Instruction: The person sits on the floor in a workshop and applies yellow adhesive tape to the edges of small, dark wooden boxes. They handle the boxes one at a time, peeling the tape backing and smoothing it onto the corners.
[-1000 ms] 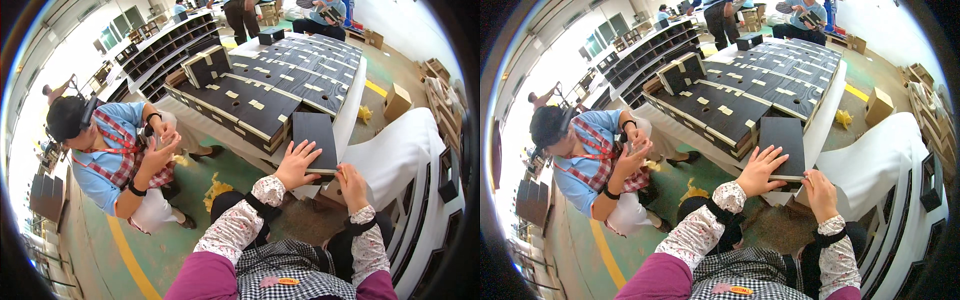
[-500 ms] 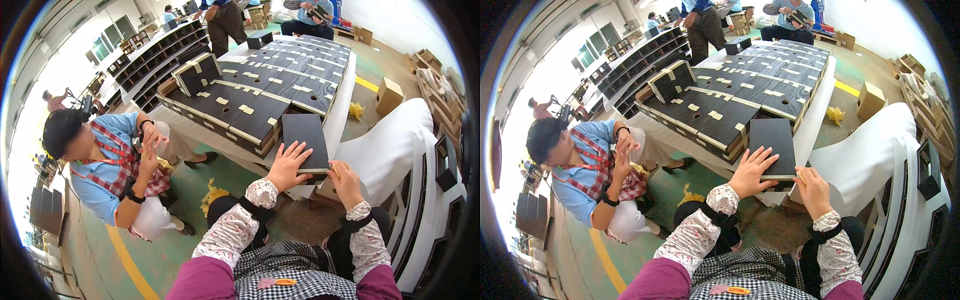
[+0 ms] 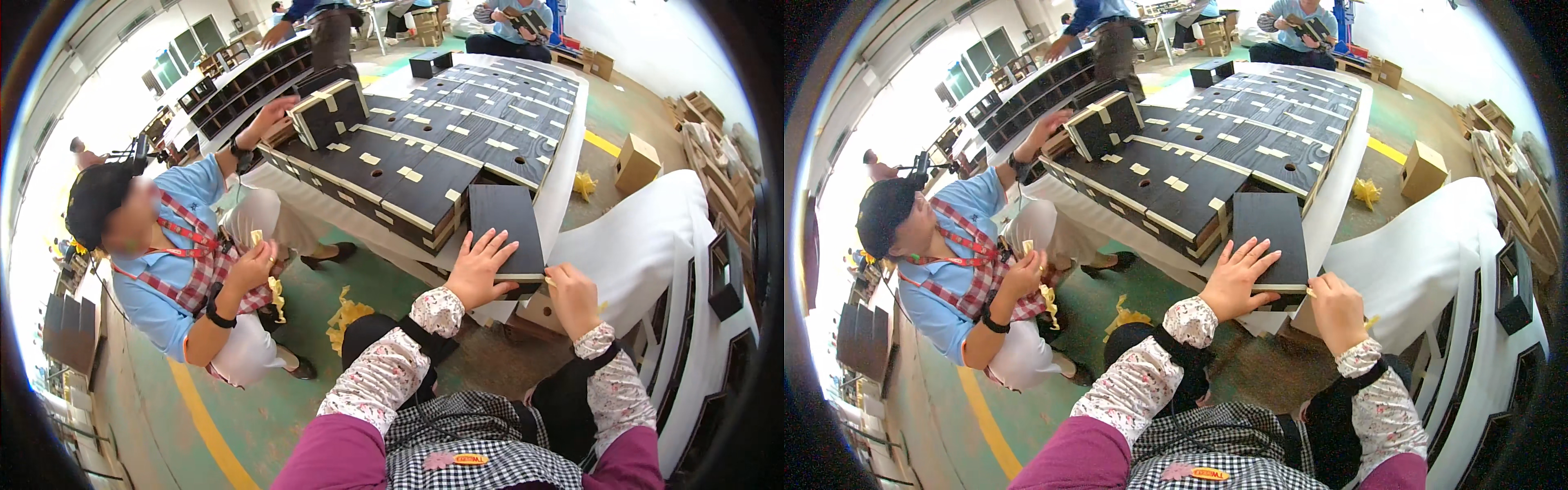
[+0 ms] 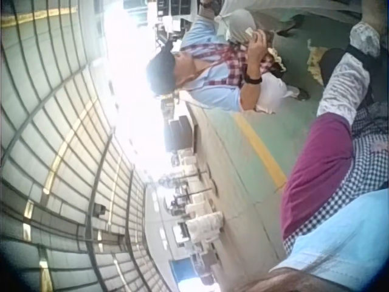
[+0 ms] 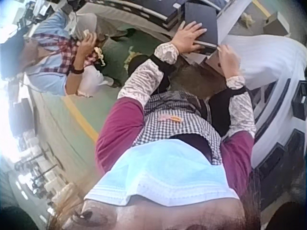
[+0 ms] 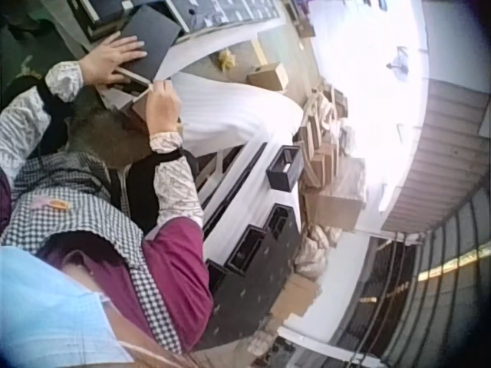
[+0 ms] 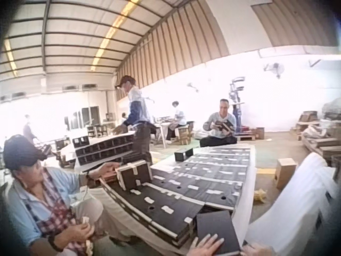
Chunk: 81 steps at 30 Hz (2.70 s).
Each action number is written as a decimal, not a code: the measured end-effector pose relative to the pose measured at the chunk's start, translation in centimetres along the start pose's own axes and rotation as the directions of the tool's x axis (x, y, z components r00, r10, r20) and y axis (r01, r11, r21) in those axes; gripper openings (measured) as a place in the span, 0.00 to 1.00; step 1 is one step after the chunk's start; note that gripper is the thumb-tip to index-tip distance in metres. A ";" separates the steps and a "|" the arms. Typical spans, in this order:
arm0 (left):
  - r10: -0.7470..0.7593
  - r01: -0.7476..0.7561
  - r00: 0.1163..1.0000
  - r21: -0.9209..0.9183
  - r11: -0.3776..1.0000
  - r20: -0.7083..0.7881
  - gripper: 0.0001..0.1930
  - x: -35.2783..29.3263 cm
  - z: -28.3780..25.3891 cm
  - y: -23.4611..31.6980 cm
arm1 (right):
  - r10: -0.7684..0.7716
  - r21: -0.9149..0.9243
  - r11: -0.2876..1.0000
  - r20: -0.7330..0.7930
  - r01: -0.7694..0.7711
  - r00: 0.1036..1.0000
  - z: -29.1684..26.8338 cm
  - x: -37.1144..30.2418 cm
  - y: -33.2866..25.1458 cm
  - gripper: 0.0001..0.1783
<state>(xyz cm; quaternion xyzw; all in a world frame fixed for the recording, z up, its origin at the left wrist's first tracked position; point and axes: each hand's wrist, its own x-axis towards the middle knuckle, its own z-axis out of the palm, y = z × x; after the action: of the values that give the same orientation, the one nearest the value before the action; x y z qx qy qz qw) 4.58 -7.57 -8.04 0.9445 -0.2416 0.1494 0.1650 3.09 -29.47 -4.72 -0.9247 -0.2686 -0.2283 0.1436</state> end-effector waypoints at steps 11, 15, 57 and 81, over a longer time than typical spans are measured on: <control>0.018 -0.017 1.000 0.009 1.000 -0.020 0.37 0.1 0.5 0.1 | -0.203 -0.458 0.828 0.292 0.323 0.935 0.5 2.3 -1.6 0.03; 0.020 -0.020 1.000 0.006 1.000 -0.017 0.37 0.1 0.6 -0.1 | -0.237 -0.457 0.809 0.321 0.369 0.917 0.8 2.6 -1.8 0.04; -0.016 0.016 1.000 0.037 0.999 -0.005 0.36 0.3 0.2 0.4 | 0.098 0.214 0.972 -0.002 -0.095 0.995 1.5 -0.1 0.8 0.07; -0.028 0.028 1.000 0.056 0.998 -0.005 0.35 0.5 0.4 0.4 | 0.164 0.237 0.959 -0.009 -0.157 0.986 1.8 -0.4 0.5 0.06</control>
<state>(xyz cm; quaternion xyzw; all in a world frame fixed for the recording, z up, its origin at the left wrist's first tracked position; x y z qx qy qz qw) 4.84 -8.24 -8.12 0.9517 -0.2237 0.1557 0.1411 3.69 -29.39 -6.57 -0.9164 -0.2159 -0.1958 0.2742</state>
